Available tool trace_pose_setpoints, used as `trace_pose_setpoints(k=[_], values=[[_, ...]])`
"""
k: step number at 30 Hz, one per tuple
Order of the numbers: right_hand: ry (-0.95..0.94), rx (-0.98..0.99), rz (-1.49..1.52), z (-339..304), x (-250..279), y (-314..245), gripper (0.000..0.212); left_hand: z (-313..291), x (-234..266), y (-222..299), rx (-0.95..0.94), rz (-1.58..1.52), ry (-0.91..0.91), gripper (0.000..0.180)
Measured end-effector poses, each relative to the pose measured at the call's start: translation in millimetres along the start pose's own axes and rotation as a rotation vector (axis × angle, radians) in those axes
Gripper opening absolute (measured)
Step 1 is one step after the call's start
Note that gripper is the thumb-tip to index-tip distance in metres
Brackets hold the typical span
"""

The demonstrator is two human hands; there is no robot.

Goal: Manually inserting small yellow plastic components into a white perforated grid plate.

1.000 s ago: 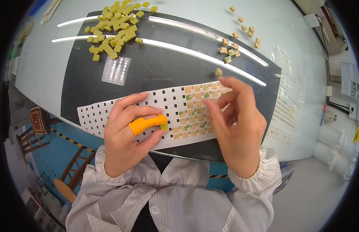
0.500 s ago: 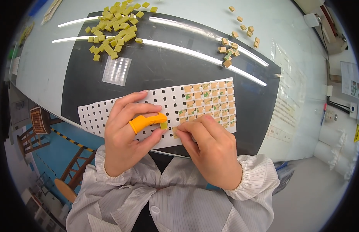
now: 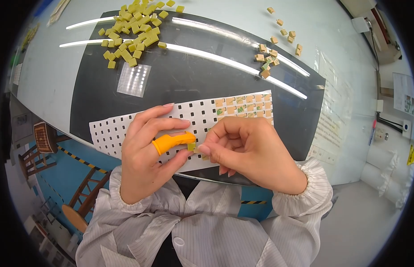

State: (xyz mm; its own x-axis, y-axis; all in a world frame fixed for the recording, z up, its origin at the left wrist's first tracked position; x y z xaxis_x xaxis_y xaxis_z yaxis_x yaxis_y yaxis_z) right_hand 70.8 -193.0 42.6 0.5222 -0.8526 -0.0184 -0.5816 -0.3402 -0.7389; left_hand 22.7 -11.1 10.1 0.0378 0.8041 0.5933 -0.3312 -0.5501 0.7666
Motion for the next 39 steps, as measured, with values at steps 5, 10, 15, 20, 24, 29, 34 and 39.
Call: trace_pose_setpoints(k=[5,10,15,20,24,29,34,39], values=[[-0.081,-0.093,0.034,8,-3,4,0.011,0,-1,0,0.004,-0.001,0.007,0.030],[-0.077,-0.103,0.039,8,-5,5,0.012,0,-3,0,-0.006,0.000,0.042,0.021],[-0.075,-0.101,0.022,9,-4,7,0.016,1,-2,0,0.005,0.000,0.015,0.030],[-0.054,-0.113,0.033,8,-4,5,0.013,1,-2,1,0.006,-0.006,0.017,0.030],[-0.049,-0.128,0.031,9,-4,5,0.013,0,-3,1,0.013,-0.007,0.016,0.029],[-0.040,-0.132,0.025,8,-4,5,0.013,1,-3,2,0.013,-0.001,0.012,0.029],[-0.031,-0.103,-0.008,9,-4,7,0.013,1,-4,2,0.010,-0.001,0.012,0.029],[0.031,0.074,-0.154,7,-11,13,0.015,1,-6,2,0.015,-0.008,0.016,0.029]])
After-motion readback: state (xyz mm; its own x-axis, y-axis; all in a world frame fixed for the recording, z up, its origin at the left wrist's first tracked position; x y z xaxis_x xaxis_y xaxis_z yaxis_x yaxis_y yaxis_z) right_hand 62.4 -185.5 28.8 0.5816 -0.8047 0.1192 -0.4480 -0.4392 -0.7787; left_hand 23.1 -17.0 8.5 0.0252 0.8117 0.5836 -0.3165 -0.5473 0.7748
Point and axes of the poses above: each hand's wrist, its own z-axis towards the middle knuckle, its own x-axis out of the back of the hand, y = z × x, the point moved 3 cm from there along z, towards the middle knuckle, and after that the axes turned 1 degree about -y, right-handed, at the moved point
